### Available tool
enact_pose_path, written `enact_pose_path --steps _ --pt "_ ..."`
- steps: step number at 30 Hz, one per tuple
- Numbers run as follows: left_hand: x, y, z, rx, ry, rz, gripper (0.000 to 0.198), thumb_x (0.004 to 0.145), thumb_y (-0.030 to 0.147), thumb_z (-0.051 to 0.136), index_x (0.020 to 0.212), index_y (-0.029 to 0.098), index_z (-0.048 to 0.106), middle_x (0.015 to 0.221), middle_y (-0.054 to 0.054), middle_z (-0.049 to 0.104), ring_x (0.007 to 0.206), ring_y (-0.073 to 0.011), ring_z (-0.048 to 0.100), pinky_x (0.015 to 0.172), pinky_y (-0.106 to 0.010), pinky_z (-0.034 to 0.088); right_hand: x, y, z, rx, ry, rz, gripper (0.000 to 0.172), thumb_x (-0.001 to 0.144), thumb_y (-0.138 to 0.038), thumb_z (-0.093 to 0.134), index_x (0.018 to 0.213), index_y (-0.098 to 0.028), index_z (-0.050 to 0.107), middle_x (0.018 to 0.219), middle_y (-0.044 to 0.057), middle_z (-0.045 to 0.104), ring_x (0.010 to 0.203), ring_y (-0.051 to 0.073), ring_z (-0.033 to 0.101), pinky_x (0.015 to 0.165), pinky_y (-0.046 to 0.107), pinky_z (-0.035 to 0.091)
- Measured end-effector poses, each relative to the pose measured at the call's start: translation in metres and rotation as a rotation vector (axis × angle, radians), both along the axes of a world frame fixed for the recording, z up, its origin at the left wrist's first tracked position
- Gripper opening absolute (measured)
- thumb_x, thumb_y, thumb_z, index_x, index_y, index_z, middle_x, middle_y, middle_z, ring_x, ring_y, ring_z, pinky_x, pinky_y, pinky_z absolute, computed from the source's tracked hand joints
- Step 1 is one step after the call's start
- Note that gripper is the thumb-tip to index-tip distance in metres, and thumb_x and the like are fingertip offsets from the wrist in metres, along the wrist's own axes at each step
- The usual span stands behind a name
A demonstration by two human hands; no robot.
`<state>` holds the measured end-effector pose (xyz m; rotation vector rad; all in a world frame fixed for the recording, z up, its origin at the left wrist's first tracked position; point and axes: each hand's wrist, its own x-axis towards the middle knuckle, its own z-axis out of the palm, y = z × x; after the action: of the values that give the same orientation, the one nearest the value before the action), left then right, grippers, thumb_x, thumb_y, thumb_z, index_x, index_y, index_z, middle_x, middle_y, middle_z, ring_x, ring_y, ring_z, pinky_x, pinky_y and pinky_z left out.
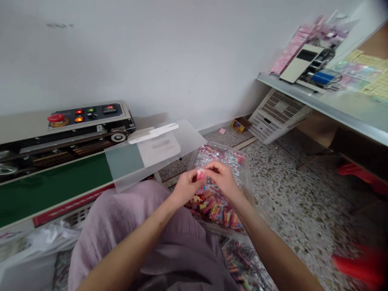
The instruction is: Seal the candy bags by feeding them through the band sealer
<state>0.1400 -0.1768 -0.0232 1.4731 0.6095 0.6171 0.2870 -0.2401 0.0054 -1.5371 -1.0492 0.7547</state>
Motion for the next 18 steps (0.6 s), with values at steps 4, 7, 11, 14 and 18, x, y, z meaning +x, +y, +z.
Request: enact_pose_path --steps 4,7,11,14,18 --pt "-0.022 0.034 0.008 0.087 0.080 0.179 0.021 0.080 0.035 0.065 0.081 0.014 0.065 0.069 0.003 0.059 0.063 -0.0120 0.053 0.061 -0.023 0.044 -0.022 0.055 0.011 0.002 0.040 0.131 0.025 0.071 -0.043 0.071 0.080 -0.021 0.067 0.061 -0.006 0.056 0.048 0.009 0.042 0.047 0.022 0.032" --pt "-0.045 0.060 0.017 0.178 0.153 0.355 0.019 0.085 0.033 0.061 0.090 0.015 0.066 0.073 0.000 0.062 0.065 -0.0149 0.057 0.062 -0.026 0.047 -0.038 0.104 0.011 -0.033 0.042 0.212 0.029 0.071 -0.048 0.066 0.084 -0.022 0.065 0.058 -0.007 0.054 0.045 0.009 0.042 0.044 0.022 0.031" --pt "-0.083 0.089 0.024 0.625 0.390 0.564 0.042 0.091 0.020 0.053 0.132 0.016 0.056 0.124 -0.013 0.064 0.109 -0.0251 0.062 0.093 -0.040 0.051 -0.060 0.181 0.001 -0.010 -0.042 0.310 0.024 0.069 -0.046 0.063 0.072 -0.022 0.062 0.051 -0.007 0.049 0.043 0.010 0.041 0.043 0.022 0.031" --pt "-0.106 0.106 0.015 1.037 0.662 0.381 0.044 0.098 0.018 0.044 0.141 0.015 0.051 0.148 -0.016 0.051 0.138 -0.0280 0.044 0.112 -0.046 0.039 -0.080 0.234 -0.007 -0.015 -0.117 0.345 0.016 0.068 -0.038 0.065 0.065 -0.022 0.062 0.049 -0.007 0.049 0.042 0.011 0.041 0.044 0.023 0.032" --pt "-0.121 0.124 -0.008 1.147 0.892 0.136 0.056 0.105 0.044 0.031 0.151 0.015 0.040 0.162 -0.015 0.033 0.152 -0.0294 0.022 0.119 -0.059 0.025 -0.102 0.261 -0.016 0.008 -0.221 0.302 0.017 0.069 -0.027 0.063 0.083 -0.022 0.070 0.069 -0.002 0.064 0.057 0.014 0.054 0.054 0.026 0.044"
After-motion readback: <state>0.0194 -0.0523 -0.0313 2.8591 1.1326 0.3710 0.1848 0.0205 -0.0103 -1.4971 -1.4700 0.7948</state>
